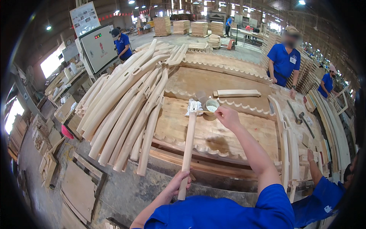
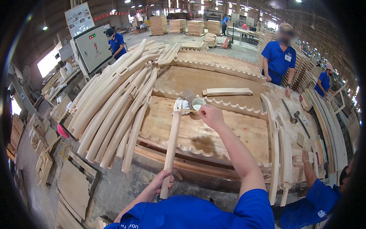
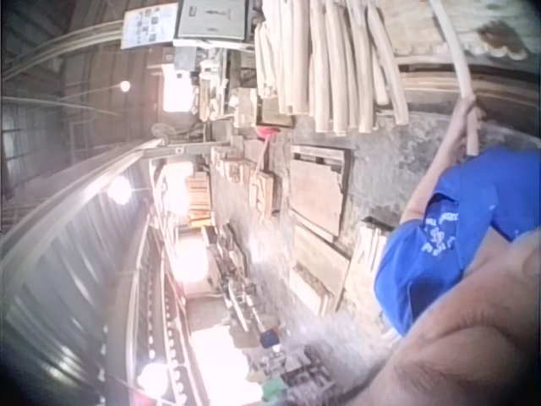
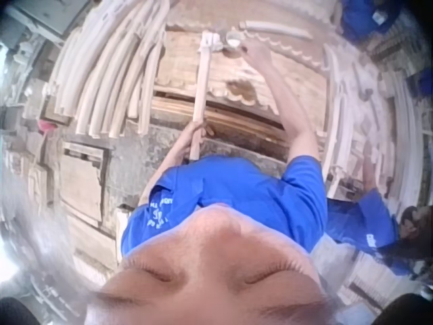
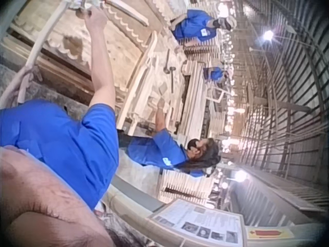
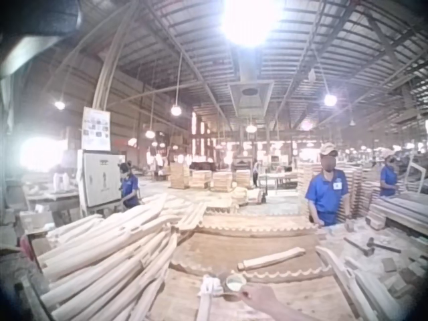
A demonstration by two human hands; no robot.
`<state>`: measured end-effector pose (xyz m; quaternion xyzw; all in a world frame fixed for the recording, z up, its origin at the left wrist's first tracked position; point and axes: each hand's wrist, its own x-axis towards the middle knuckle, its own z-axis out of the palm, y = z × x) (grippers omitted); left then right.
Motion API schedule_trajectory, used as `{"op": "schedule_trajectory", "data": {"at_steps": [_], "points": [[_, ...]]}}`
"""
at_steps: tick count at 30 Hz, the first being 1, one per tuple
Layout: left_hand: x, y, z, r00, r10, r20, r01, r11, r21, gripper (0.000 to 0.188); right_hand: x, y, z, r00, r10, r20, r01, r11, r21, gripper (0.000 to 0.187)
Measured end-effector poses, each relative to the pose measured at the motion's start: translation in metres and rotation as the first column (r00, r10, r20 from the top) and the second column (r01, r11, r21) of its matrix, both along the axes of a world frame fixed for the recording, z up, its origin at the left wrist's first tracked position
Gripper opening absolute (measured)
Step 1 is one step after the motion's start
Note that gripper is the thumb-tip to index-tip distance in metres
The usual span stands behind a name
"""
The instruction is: The person repeatedly picks up curved wooden chair legs, applies glue to the mortise holes using a small brush, and places them back on the workbench. The process is repeated for multiple pieces in a factory setting.
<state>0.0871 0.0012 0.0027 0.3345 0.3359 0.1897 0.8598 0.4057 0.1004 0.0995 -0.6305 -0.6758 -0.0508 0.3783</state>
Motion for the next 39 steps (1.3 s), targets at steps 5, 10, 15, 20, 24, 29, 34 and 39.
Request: {"op": "schedule_trajectory", "data": {"at_steps": [5, 10, 15, 20, 24, 29, 34, 39], "points": [[0.0, 0.001, -0.004, 1.0, -0.015, 0.014, 0.015, 1.0, 0.024, 0.044, 0.006, 0.013, 0.008, 0.987, -0.118, 0.11, 0.106, 0.988, 0.115, 0.012], [0.001, -0.001, -0.001, 1.0, 0.005, 0.014, -0.005, 1.0, 0.004, 0.043, 0.003, 0.009, -0.004, 0.981, -0.084, 0.174, 0.06, 0.988, 0.139, 0.012], [-0.001, 0.001, -0.009, 1.0, 0.008, 0.014, -0.008, 1.0, 0.0, 0.043, -0.001, -0.009, -0.004, 0.983, -0.011, 0.183, -0.009, 0.994, 0.108, 0.012], [0.002, 0.001, -0.005, 1.0, -0.002, 0.027, 0.002, 1.0, -0.007, 0.043, 0.006, 0.002, 0.008, 0.986, -0.071, 0.154, 0.051, 0.99, 0.134, 0.011], [0.001, -0.002, -0.002, 0.999, 0.007, 0.033, -0.007, 1.0, -0.004, 0.042, -0.003, 0.014, 0.007, 0.974, -0.125, 0.188, 0.098, 0.984, 0.149, 0.01], [-0.003, 0.001, -0.008, 0.999, 0.006, 0.034, -0.007, 1.0, 0.022, 0.044, -0.015, -0.004, 0.003, 0.974, -0.061, 0.219, 0.041, 0.995, 0.092, 0.009], [-0.002, 0.003, -0.011, 0.999, -0.006, 0.041, 0.005, 1.0, 0.011, 0.039, -0.011, -0.009, 0.05, 0.852, -0.131, 0.507, 0.054, 0.985, 0.164, 0.008], [-0.005, 0.008, -0.008, 0.999, -0.022, 0.049, 0.022, 1.0, -0.01, 0.026, -0.053, 0.018, 0.101, 0.475, -0.12, 0.872, 0.081, 0.992, 0.092, 0.006]]}}
